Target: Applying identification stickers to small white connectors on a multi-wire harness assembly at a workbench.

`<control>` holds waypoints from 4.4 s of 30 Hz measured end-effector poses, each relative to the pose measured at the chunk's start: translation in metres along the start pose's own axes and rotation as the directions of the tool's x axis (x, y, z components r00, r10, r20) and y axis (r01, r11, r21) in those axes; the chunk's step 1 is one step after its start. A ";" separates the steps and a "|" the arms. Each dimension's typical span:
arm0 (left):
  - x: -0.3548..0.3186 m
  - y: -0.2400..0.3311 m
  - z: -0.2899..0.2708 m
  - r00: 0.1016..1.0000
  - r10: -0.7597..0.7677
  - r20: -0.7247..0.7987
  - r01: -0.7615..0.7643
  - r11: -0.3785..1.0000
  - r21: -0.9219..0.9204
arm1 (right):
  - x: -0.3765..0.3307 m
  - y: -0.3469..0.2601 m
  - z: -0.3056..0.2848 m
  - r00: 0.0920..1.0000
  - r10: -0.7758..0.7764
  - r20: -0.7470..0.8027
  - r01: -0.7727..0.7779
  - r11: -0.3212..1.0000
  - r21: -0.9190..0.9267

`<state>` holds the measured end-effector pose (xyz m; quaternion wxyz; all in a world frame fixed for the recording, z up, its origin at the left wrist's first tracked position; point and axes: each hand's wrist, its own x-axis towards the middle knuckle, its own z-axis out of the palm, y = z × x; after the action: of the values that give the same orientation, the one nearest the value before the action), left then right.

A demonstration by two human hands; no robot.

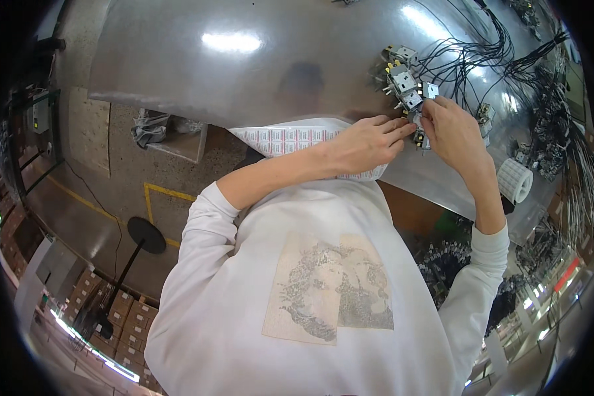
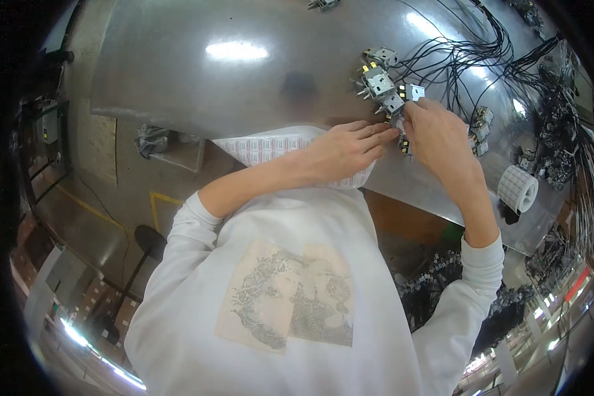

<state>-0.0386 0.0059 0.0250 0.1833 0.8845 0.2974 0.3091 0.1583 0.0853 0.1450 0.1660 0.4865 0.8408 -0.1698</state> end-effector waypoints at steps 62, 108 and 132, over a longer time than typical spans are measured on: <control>0.074 0.013 0.010 0.979 -0.189 0.072 0.162 0.945 0.283 | 0.049 0.114 0.032 0.962 -0.189 -0.196 0.272 0.703 0.657; 0.067 -0.009 -0.156 0.645 -0.683 0.343 0.762 0.536 -0.364 | -0.034 -0.068 0.060 0.873 0.430 -0.231 0.172 0.172 0.970; 0.046 -0.025 -0.130 0.685 -0.711 0.159 0.638 0.480 -0.602 | -0.010 -0.052 0.030 0.747 0.337 -0.573 0.401 0.459 0.793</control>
<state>-0.1048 0.0725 0.1291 0.5495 0.5655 0.5128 0.3395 0.1209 0.0394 0.1293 -0.4257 0.5071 0.6340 -0.3995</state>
